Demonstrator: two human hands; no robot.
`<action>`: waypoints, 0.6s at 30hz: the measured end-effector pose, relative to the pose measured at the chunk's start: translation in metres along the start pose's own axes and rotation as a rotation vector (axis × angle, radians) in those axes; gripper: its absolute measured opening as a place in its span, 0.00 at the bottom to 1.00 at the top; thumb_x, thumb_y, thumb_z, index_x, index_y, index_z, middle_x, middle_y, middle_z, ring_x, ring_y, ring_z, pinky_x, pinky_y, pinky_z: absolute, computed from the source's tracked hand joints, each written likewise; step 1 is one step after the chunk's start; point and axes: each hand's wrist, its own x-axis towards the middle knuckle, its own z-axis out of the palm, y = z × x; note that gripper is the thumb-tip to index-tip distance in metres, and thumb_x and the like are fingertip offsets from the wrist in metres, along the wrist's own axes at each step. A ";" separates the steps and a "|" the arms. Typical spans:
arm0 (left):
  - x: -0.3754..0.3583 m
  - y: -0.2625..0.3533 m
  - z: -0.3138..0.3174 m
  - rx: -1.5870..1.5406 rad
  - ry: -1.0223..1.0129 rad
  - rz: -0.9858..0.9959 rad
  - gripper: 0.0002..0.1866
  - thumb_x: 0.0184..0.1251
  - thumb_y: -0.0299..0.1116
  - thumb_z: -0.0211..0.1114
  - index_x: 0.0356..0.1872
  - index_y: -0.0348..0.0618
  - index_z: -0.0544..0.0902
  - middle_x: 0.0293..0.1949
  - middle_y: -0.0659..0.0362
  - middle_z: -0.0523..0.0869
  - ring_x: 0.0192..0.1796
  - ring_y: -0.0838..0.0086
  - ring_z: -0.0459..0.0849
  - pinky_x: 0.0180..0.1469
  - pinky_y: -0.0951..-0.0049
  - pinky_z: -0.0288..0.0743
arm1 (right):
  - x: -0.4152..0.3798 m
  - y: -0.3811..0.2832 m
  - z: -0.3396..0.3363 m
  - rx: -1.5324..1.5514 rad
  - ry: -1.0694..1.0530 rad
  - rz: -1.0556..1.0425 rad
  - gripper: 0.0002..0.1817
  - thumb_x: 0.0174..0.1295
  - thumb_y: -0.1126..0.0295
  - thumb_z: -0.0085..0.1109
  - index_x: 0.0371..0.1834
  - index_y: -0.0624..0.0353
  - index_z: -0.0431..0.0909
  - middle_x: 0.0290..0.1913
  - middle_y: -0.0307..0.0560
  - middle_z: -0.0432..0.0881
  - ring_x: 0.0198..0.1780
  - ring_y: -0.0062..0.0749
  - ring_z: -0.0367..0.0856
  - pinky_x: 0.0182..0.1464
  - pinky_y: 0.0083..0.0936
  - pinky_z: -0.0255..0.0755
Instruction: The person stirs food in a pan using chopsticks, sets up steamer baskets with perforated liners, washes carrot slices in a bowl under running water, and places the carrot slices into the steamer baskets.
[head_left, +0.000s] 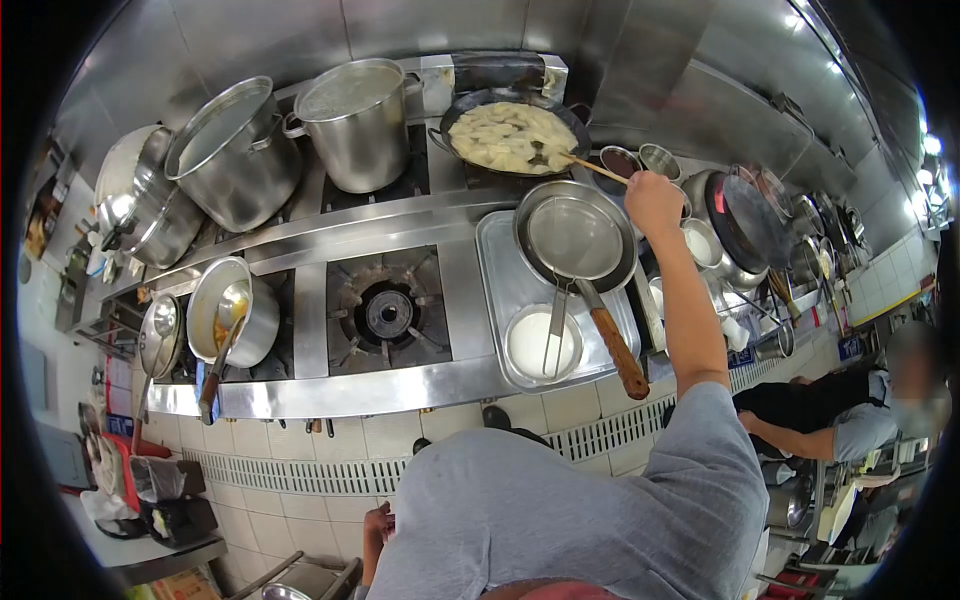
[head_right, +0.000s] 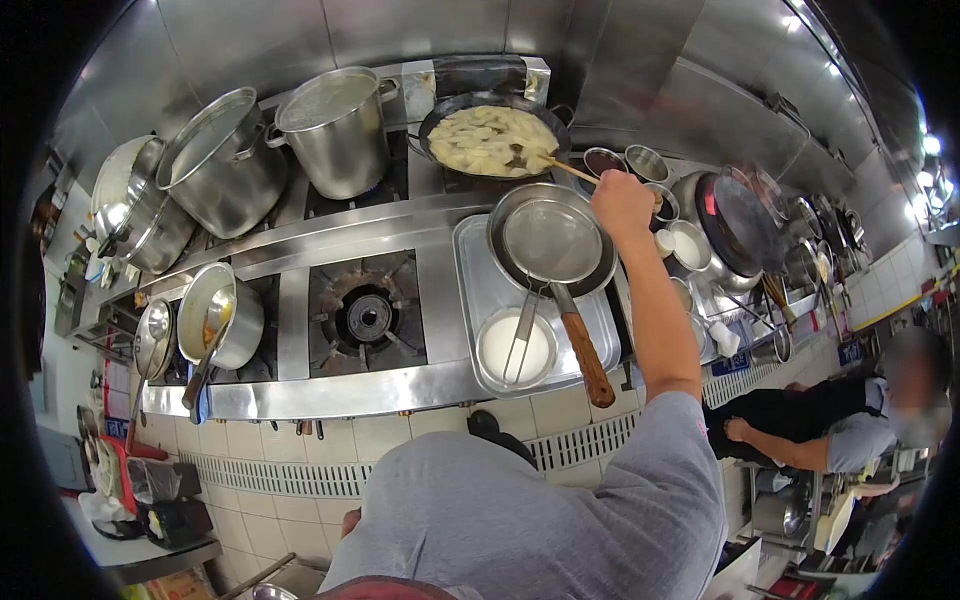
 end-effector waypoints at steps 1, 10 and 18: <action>-0.005 0.000 0.003 0.000 0.020 -0.009 0.26 0.77 0.51 0.62 0.57 0.36 0.73 0.33 0.52 0.85 0.29 0.63 0.83 0.30 0.62 0.78 | 0.002 0.000 -0.001 0.021 0.025 0.008 0.14 0.66 0.65 0.53 0.34 0.58 0.88 0.37 0.60 0.89 0.41 0.58 0.90 0.44 0.51 0.83; -0.028 0.015 0.028 -0.010 0.112 -0.018 0.19 0.77 0.50 0.61 0.48 0.41 0.76 0.28 0.57 0.82 0.25 0.66 0.79 0.29 0.62 0.75 | 0.036 0.024 0.040 0.024 0.060 0.071 0.14 0.68 0.62 0.53 0.36 0.56 0.88 0.38 0.60 0.88 0.42 0.60 0.88 0.46 0.53 0.82; -0.036 0.015 0.042 -0.003 0.140 0.021 0.16 0.77 0.49 0.62 0.38 0.47 0.78 0.22 0.62 0.78 0.21 0.70 0.74 0.25 0.65 0.69 | 0.034 0.006 0.013 0.125 0.065 0.019 0.13 0.64 0.65 0.56 0.37 0.59 0.88 0.39 0.61 0.89 0.45 0.58 0.89 0.49 0.51 0.82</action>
